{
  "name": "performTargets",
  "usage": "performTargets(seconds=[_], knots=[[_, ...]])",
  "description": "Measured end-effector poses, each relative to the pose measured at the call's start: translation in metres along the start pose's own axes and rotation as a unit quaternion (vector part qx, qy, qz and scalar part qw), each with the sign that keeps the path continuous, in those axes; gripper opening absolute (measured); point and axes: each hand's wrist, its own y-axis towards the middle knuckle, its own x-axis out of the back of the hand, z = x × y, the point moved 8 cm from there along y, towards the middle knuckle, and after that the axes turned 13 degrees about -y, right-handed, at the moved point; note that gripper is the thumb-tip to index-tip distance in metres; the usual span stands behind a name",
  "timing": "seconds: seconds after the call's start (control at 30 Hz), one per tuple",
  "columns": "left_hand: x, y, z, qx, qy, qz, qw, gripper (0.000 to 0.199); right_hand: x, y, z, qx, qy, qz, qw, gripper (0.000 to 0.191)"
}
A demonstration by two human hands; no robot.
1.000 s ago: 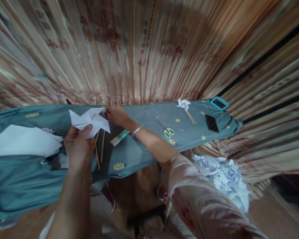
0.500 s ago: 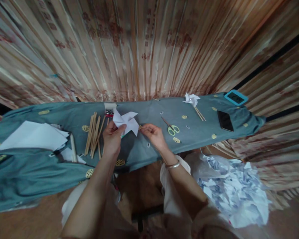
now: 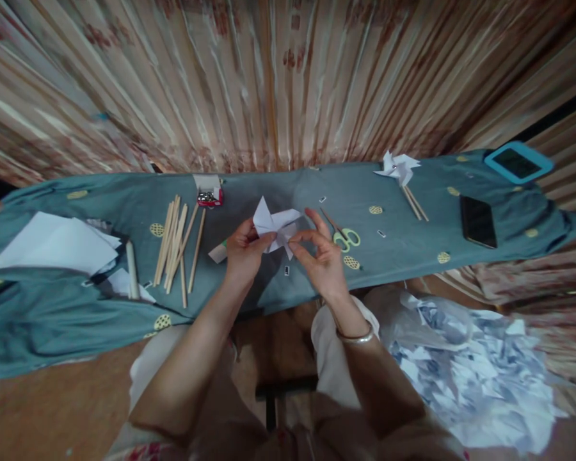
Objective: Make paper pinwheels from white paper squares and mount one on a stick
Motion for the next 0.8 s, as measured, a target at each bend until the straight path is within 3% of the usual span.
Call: performTargets(seconds=[0.3,0.8], knots=[[-0.003,-0.010,0.005,0.010,0.015,0.032,0.999,0.033,-0.011,0.001,-0.007,-0.001,0.008,0.039,0.999,0.002],[-0.001,-0.012,0.004,0.003,0.017,0.037,0.999,0.029,-0.024,0.002,-0.025,-0.037,0.067,0.071,0.995,0.014]])
